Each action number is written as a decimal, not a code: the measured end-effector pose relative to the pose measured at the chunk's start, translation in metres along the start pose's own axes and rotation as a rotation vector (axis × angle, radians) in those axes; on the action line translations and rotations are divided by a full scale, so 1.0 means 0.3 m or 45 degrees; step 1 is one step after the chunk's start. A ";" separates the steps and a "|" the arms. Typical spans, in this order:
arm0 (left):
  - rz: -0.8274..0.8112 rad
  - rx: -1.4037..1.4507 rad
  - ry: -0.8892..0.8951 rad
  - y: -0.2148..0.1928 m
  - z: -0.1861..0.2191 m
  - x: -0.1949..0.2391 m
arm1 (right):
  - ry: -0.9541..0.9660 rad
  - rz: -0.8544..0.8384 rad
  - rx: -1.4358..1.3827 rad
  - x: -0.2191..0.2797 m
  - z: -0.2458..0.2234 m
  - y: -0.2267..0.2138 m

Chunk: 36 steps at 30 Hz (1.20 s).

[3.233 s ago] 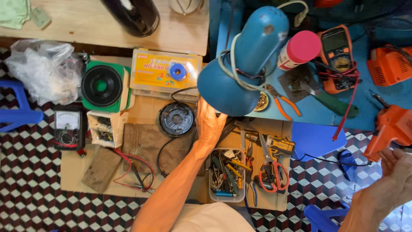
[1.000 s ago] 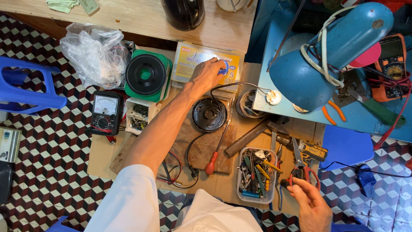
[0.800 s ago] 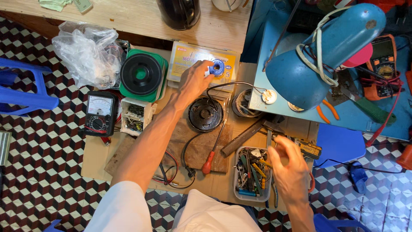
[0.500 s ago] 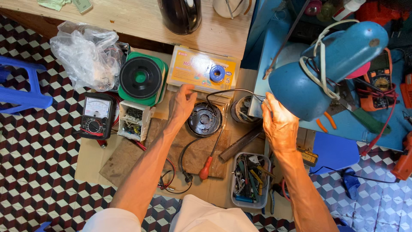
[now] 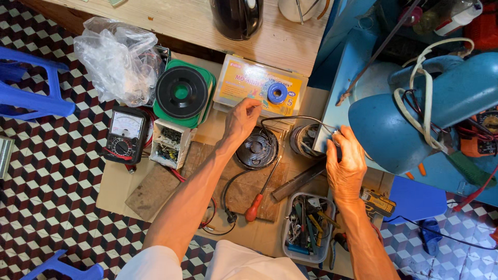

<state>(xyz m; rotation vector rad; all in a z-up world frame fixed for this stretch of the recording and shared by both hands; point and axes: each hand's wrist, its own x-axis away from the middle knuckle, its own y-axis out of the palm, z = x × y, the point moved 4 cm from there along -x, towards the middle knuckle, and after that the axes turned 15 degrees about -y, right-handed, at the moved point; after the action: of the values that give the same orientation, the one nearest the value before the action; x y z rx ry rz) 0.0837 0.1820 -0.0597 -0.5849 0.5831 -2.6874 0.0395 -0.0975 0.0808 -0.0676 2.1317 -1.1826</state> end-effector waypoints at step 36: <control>-0.599 -0.465 0.212 0.216 0.244 -0.191 | 0.121 0.140 -0.054 -0.014 -0.008 0.006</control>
<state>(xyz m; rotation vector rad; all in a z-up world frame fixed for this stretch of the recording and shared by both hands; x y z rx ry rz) 0.1808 0.1255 -0.0465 -0.6624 1.1219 -3.1115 0.0418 -0.0931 0.0825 0.0877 2.2134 -1.0968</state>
